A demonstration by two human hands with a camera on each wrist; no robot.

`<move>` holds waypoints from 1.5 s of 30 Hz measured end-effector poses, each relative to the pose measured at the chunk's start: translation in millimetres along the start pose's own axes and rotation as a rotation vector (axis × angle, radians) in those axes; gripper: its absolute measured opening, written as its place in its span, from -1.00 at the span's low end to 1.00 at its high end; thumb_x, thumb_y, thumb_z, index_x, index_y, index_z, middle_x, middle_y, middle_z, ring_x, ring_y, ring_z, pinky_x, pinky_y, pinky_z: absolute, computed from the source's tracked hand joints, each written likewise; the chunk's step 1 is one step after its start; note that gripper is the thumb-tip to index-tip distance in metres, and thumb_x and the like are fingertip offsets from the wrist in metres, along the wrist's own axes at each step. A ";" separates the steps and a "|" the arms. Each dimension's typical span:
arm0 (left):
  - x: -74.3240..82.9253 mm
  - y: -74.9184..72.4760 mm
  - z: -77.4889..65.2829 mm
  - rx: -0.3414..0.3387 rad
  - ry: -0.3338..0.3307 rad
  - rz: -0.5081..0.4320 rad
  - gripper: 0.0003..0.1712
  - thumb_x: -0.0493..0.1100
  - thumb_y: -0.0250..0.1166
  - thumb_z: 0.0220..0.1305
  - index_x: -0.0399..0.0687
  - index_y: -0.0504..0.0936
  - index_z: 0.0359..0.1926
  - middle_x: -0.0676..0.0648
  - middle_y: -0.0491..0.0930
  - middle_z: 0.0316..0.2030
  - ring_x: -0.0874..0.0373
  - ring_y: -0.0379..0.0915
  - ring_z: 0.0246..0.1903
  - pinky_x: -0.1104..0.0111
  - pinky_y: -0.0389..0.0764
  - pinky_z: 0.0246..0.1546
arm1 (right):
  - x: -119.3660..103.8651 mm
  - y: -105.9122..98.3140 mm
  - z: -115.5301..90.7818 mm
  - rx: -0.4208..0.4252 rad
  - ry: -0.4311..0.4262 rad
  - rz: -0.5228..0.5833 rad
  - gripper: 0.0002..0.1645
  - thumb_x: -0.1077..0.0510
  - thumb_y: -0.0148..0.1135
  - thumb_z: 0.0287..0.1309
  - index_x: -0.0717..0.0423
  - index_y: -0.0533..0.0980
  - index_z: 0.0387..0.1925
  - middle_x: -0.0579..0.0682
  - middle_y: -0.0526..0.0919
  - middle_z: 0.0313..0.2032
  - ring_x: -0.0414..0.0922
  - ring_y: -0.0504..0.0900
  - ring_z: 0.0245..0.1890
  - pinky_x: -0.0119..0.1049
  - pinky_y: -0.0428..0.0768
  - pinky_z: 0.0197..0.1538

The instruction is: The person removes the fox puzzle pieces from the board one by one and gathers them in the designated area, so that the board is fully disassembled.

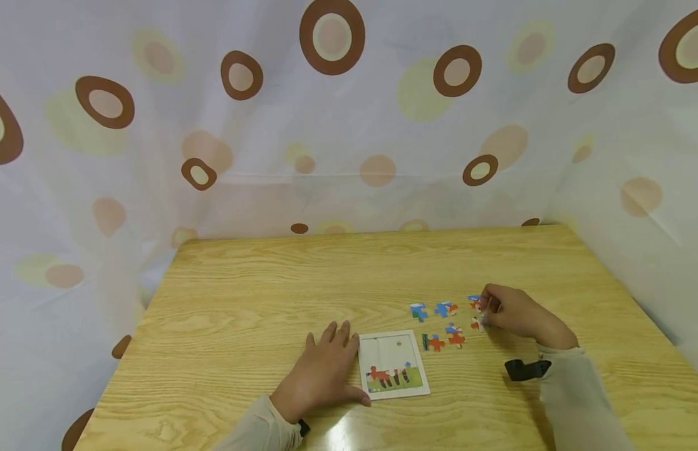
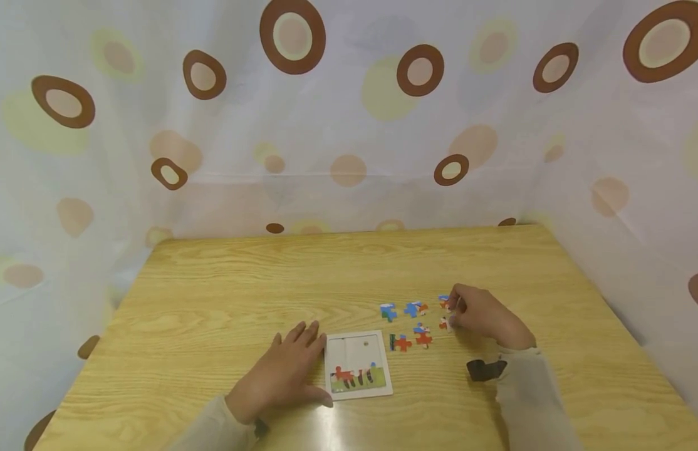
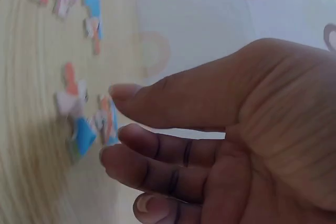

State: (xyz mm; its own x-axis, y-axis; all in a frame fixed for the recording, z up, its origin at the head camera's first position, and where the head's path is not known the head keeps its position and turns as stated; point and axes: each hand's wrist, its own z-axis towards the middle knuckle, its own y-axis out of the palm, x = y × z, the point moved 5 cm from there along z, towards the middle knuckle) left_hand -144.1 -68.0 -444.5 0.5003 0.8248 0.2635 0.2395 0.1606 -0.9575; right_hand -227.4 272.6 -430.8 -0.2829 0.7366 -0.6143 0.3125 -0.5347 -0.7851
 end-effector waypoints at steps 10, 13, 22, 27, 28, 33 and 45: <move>-0.2 -0.6 -0.2 0.002 0.000 0.016 0.27 0.49 0.50 -0.09 -0.20 0.37 0.47 -0.32 0.23 0.50 -0.32 0.15 0.46 -0.38 0.35 0.21 | -47.6 9.0 4.5 -0.022 -0.123 0.070 -0.87 0.23 0.26 0.43 0.19 0.47 -0.18 -0.01 0.56 -0.45 -0.16 0.50 -0.56 -0.31 0.45 -0.49; -0.3 -0.2 0.0 0.000 0.000 0.013 0.27 0.49 0.51 -0.10 -0.19 0.38 0.47 -0.32 0.23 0.50 -0.32 0.15 0.46 -0.38 0.34 0.21 | -59.6 17.0 6.1 -0.049 -0.161 0.097 -0.87 0.22 0.26 0.44 0.19 0.47 -0.16 0.00 0.56 -0.46 -0.19 0.50 -0.55 -0.33 0.45 -0.49; -0.2 1.6 0.2 0.001 -0.008 0.016 0.26 0.50 0.51 -0.10 -0.19 0.38 0.46 -0.31 0.23 0.50 -0.32 0.15 0.46 -0.38 0.34 0.22 | -92.4 47.5 13.4 -0.135 -0.229 0.155 -0.75 0.25 0.25 0.43 0.32 0.48 0.03 -0.06 0.54 -0.46 -0.25 0.46 -0.61 -0.34 0.47 -0.48; -0.3 0.8 0.4 0.013 -0.010 0.034 0.25 0.50 0.51 -0.11 -0.19 0.40 0.45 -0.31 0.26 0.49 -0.32 0.18 0.45 -0.37 0.36 0.20 | -113.8 69.7 18.4 -0.120 -0.298 0.129 -0.64 0.25 0.28 0.41 0.39 0.50 0.12 -0.09 0.58 -0.33 -0.23 0.55 -0.47 -0.32 0.55 -0.39; -0.5 0.9 0.5 0.012 -0.011 0.036 0.25 0.50 0.50 -0.10 -0.19 0.41 0.45 -0.31 0.26 0.49 -0.31 0.18 0.45 -0.37 0.37 0.20 | -118.8 73.9 18.6 -0.113 -0.324 0.122 -0.64 0.25 0.29 0.40 0.39 0.51 0.11 -0.10 0.58 -0.30 -0.23 0.56 -0.43 -0.32 0.57 -0.37; -1.4 2.3 0.8 0.010 -0.014 0.040 0.24 0.51 0.49 -0.08 -0.19 0.41 0.45 -0.30 0.25 0.49 -0.31 0.17 0.45 -0.37 0.36 0.20 | -136.6 94.0 18.4 -0.124 -0.421 0.114 -0.67 0.25 0.32 0.38 0.35 0.54 0.08 -0.03 0.59 -0.22 -0.30 0.54 -0.36 -0.35 0.59 -0.30; -1.8 1.8 1.5 0.027 0.003 0.080 0.23 0.53 0.46 -0.07 -0.19 0.41 0.44 -0.32 0.27 0.48 -0.32 0.20 0.44 -0.36 0.40 0.17 | -143.6 119.7 17.5 -0.252 -0.458 0.109 -0.69 0.13 0.36 0.36 0.28 0.59 -0.01 -0.05 0.59 -0.24 -0.36 0.49 -0.33 -0.37 0.58 -0.23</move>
State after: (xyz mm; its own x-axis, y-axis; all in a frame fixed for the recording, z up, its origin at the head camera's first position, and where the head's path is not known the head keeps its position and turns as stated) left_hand -145.8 -68.4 -446.9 0.5197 0.8337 0.1865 0.1760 0.1092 -0.9783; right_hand -165.3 95.6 -437.9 -0.5860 0.3959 -0.7071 0.5545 -0.4404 -0.7061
